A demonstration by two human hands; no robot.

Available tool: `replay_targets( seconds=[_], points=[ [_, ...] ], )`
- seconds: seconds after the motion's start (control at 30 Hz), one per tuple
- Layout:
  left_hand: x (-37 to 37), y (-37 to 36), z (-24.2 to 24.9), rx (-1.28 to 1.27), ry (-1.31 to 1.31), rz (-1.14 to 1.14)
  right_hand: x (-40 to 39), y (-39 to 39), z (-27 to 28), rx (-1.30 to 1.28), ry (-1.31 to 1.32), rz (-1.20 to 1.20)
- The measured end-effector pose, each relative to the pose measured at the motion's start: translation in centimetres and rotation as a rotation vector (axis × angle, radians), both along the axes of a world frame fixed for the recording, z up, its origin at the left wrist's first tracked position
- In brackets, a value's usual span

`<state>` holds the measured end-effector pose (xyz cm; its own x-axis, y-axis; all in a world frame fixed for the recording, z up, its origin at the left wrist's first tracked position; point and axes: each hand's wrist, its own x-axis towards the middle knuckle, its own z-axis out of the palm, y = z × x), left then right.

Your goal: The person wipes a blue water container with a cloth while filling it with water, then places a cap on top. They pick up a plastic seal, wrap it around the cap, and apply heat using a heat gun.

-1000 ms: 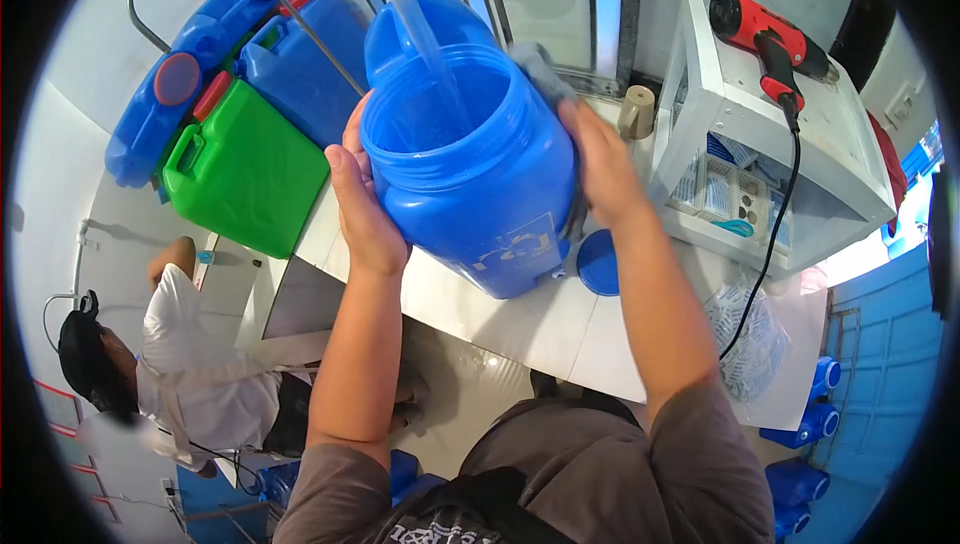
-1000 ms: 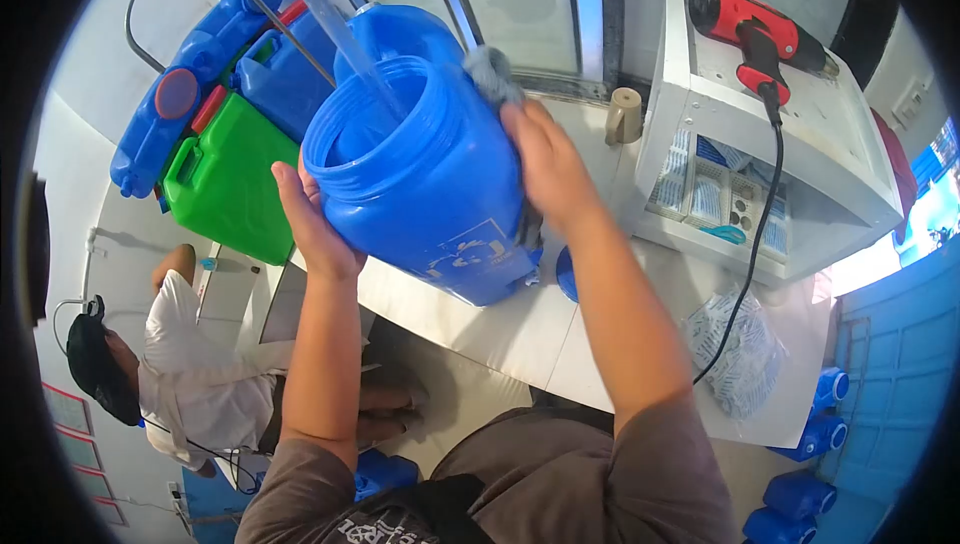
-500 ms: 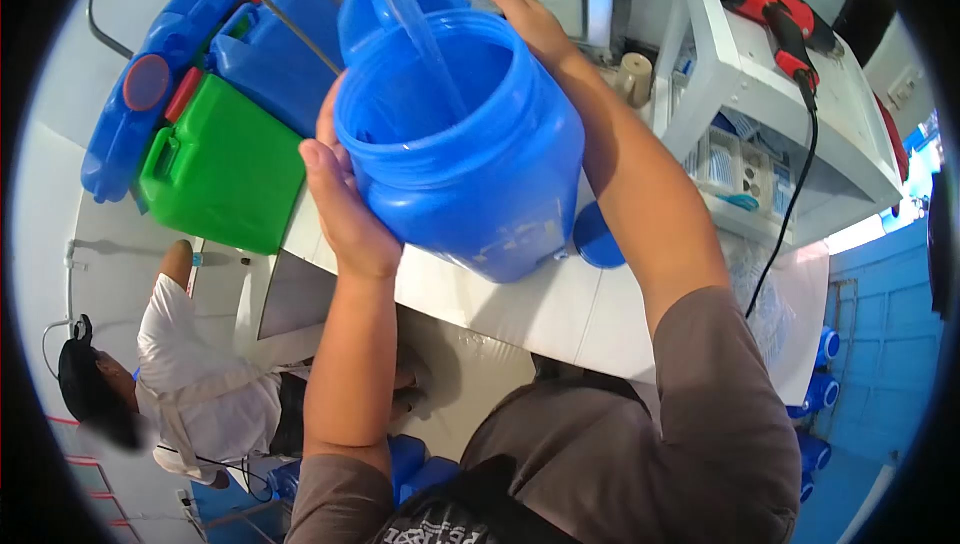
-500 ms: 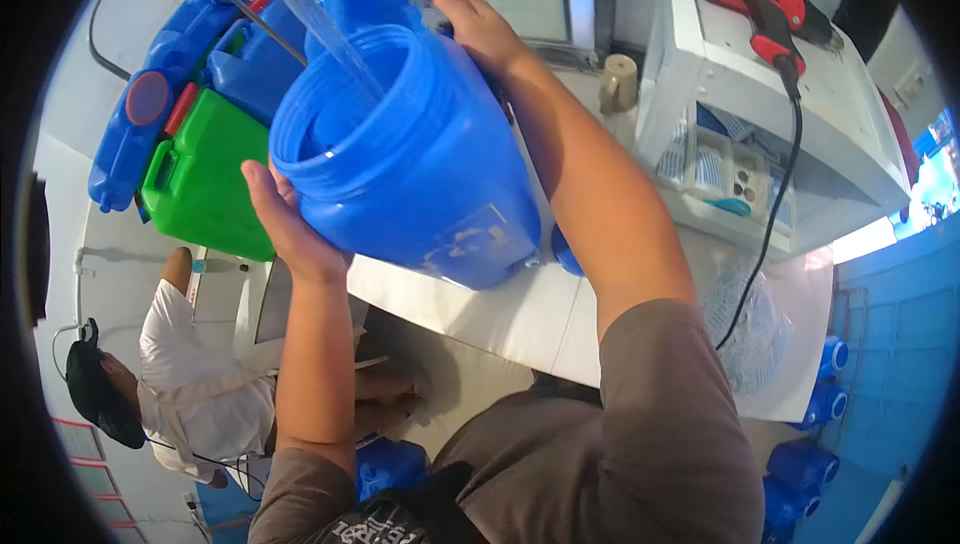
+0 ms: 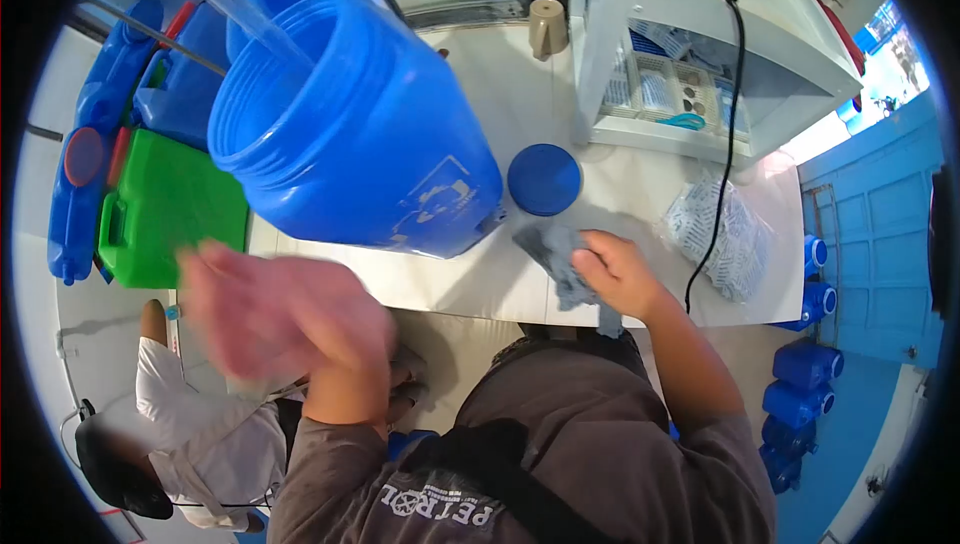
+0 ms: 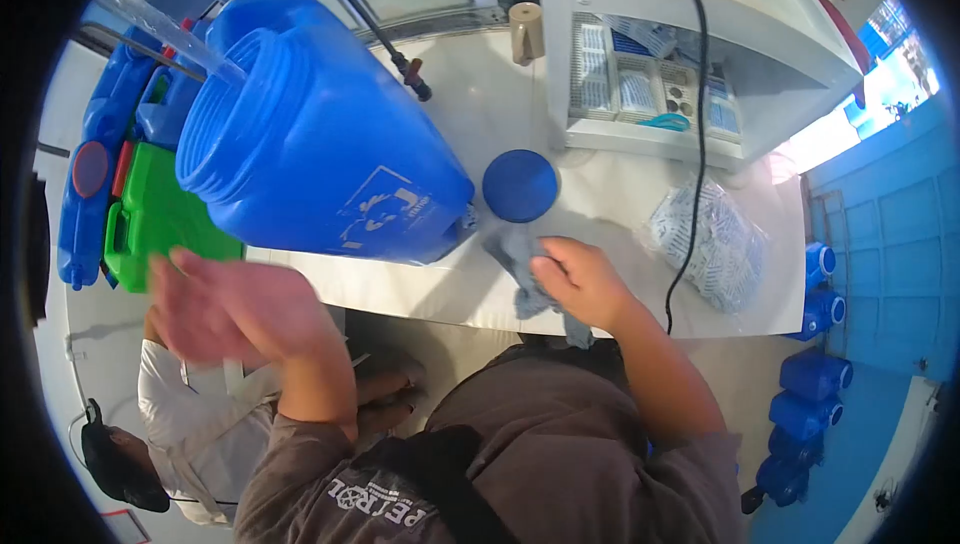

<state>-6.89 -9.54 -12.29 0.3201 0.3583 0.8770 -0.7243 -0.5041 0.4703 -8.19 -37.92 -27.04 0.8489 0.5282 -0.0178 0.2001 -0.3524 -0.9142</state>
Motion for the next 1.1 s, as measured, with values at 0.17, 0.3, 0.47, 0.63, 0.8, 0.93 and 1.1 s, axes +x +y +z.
replay_targets(
  seconds=[0.17, 0.3, 0.47, 0.63, 0.8, 0.93, 1.1],
  points=[
    [-2.5, -9.7, -8.4, 0.69, 0.495, -0.568, -4.1, -6.1, 3.2, 0.303, 0.199, -0.452],
    [1.9, -12.6, -16.3, 0.899, 0.797, -0.316, -4.5, -11.3, 6.2, 0.401, 0.194, -0.25],
    [0.2, -13.3, -19.3, 1.171, 1.152, -0.011, -1.6, -17.5, 13.0, 0.947, -0.041, -0.53],
    [-3.5, -16.9, -17.6, 1.202, 1.25, -0.039, 7.4, -19.4, 26.2, 0.263, -0.89, -0.621],
    [-3.7, -18.3, -17.6, 1.217, 1.254, 0.041, 18.0, -20.9, 27.9, -0.359, -1.299, -0.536],
    [-3.5, -18.3, -17.5, 1.156, 1.293, 0.034, 19.0, -22.5, 26.1, -0.868, -0.694, -0.18],
    [-2.0, -18.0, -15.9, 1.211, 1.244, 0.027, 16.6, -22.4, 24.9, -0.948, -0.819, -0.292]
  ],
)
